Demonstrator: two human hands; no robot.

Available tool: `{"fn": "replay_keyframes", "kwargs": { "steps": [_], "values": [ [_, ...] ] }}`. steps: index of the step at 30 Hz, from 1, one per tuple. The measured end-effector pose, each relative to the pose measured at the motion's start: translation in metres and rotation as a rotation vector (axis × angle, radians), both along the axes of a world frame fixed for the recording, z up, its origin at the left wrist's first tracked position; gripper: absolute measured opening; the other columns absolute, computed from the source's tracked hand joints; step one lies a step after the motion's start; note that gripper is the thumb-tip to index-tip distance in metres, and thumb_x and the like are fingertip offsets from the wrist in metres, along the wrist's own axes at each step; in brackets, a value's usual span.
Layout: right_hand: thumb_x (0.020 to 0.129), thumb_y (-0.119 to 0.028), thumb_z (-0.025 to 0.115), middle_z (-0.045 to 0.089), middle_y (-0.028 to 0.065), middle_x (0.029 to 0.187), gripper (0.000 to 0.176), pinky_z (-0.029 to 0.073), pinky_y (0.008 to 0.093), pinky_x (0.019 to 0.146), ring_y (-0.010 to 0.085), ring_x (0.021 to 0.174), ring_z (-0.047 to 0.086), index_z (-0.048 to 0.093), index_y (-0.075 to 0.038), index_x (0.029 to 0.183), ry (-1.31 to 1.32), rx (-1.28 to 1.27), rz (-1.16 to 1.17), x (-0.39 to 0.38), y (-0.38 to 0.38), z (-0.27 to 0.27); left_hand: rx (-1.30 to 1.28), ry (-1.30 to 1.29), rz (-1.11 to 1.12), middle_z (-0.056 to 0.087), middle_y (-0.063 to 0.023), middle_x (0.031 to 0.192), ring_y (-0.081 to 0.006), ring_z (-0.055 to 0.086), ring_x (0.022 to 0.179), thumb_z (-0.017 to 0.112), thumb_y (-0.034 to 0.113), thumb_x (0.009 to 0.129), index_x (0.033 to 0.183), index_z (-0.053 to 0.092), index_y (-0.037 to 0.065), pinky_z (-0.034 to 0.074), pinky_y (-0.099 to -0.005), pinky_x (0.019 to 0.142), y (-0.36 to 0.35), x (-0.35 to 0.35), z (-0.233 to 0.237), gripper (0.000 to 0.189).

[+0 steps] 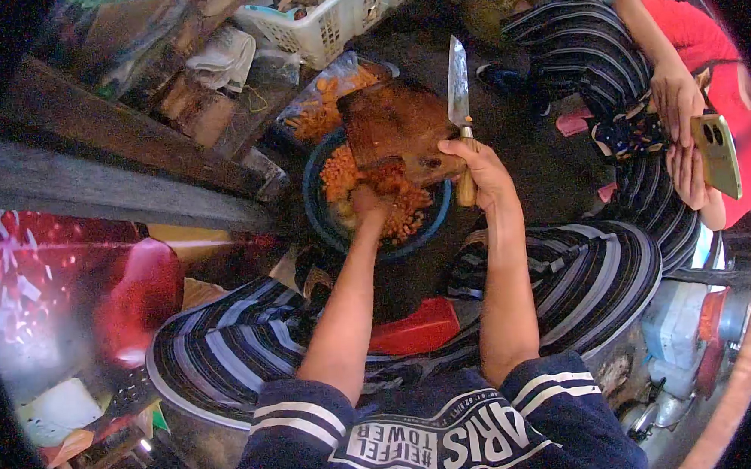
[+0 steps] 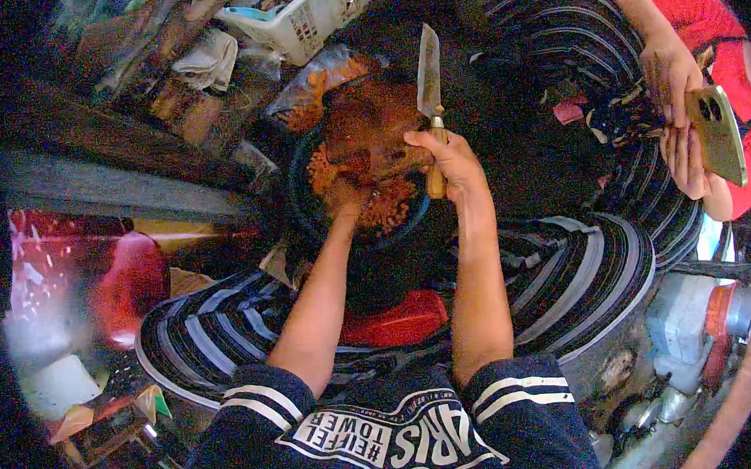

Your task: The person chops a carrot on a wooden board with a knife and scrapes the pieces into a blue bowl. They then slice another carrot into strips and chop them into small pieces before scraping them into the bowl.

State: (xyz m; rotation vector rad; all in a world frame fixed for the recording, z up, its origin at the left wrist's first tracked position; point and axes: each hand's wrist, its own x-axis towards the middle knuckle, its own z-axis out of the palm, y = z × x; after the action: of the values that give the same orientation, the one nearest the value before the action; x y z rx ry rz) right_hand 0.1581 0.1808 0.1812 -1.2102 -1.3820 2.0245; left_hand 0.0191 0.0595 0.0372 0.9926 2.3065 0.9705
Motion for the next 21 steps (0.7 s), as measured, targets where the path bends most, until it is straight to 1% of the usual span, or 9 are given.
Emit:
{"fn": "replay_keyframes", "kwargs": {
  "steps": [1,2,7,8,10,11,15,18,21],
  "values": [
    [0.067,-0.032,0.074,0.051,-0.0039,0.067,0.029,0.038,0.0260,0.052,0.0092,0.058,0.046,0.054,-0.012,0.076,0.015,-0.011,-0.008,0.000,-0.001,0.002,-0.090,-0.082,0.067,0.054,-0.0154,0.115,-0.0313,0.057,0.093,0.069,0.024,0.067,0.109,0.056,0.004,0.045,-0.0402,0.083,-0.001,-0.006,0.001,0.049],
    [0.067,-0.032,0.074,0.051,-0.0039,0.067,0.029,0.038,0.0260,0.052,0.0092,0.058,0.046,0.054,-0.012,0.076,0.021,-0.011,-0.005,-0.001,-0.002,0.002,-0.089,-0.076,0.070,0.054,-0.0154,0.115,-0.0313,0.057,0.093,0.069,0.024,0.067,0.109,0.056,0.004,0.045,-0.0402,0.083,-0.006,-0.014,-0.007,0.049],
    [0.067,-0.029,0.074,0.052,-0.0038,0.068,0.027,0.039,0.0242,0.053,0.0089,0.058,0.048,0.055,-0.012,0.076,-0.010,-0.016,-0.006,0.002,-0.001,-0.008,0.350,-1.248,0.172,0.055,-0.0129,0.114,-0.0300,0.058,0.092,0.051,0.019,0.088,0.119,0.049,0.006,0.053,-0.0368,0.073,-0.030,-0.053,-0.099,0.034],
    [0.067,-0.029,0.074,0.052,-0.0038,0.068,0.027,0.039,0.0242,0.053,0.0089,0.058,0.048,0.055,-0.012,0.076,-0.008,-0.013,-0.005,0.001,-0.002,-0.004,0.353,-1.246,0.170,0.055,-0.0129,0.114,-0.0300,0.058,0.092,0.051,0.019,0.088,0.119,0.049,0.006,0.053,-0.0368,0.073,-0.033,-0.056,-0.086,0.034],
    [0.067,-0.028,0.074,0.051,-0.0039,0.068,0.027,0.039,0.0240,0.051,0.0086,0.057,0.048,0.055,-0.012,0.076,-0.027,-0.017,-0.029,-0.001,-0.010,0.006,0.101,-1.394,0.406,0.054,-0.0126,0.114,-0.0310,0.058,0.095,0.043,0.020,0.093,0.123,0.045,0.007,0.055,-0.0368,0.069,-0.048,-0.054,-0.030,0.033],
    [0.067,-0.028,0.074,0.051,-0.0039,0.068,0.027,0.039,0.0240,0.051,0.0086,0.057,0.048,0.055,-0.012,0.076,-0.026,-0.014,-0.028,-0.001,-0.009,0.002,0.093,-1.484,0.403,0.053,-0.0150,0.115,-0.0306,0.059,0.093,0.046,0.018,0.092,0.121,0.046,0.008,0.056,-0.0371,0.070,-0.050,-0.052,-0.010,0.031],
    [0.068,-0.027,0.074,0.051,-0.0040,0.067,0.026,0.039,0.0246,0.049,0.0086,0.056,0.047,0.054,-0.012,0.075,0.034,-0.040,-0.008,0.002,-0.006,-0.008,0.136,-1.539,0.359,0.053,-0.0194,0.113,-0.0305,0.061,0.090,0.048,0.016,0.090,0.120,0.045,0.005,0.057,-0.0344,0.067,-0.055,-0.053,-0.027,0.032],
    [0.068,-0.026,0.074,0.051,-0.0040,0.067,0.025,0.038,0.0248,0.050,0.0086,0.055,0.047,0.054,-0.012,0.075,0.040,-0.043,-0.002,0.002,-0.003,-0.009,0.294,-1.397,0.311,0.054,-0.0242,0.110,-0.0297,0.062,0.086,0.051,0.014,0.088,0.118,0.044,-0.001,0.058,-0.0302,0.062,-0.064,-0.050,-0.019,0.033],
    [0.070,-0.025,0.072,0.052,-0.0037,0.067,0.024,0.038,0.0242,0.052,0.0086,0.056,0.047,0.055,-0.011,0.078,0.018,-0.022,0.016,0.008,-0.001,-0.012,0.321,-1.584,0.318,0.057,-0.0225,0.106,-0.0291,0.063,0.087,0.054,0.016,0.088,0.116,0.043,-0.003,0.057,-0.0281,0.059,-0.069,-0.054,-0.010,0.035]
  ]
}}
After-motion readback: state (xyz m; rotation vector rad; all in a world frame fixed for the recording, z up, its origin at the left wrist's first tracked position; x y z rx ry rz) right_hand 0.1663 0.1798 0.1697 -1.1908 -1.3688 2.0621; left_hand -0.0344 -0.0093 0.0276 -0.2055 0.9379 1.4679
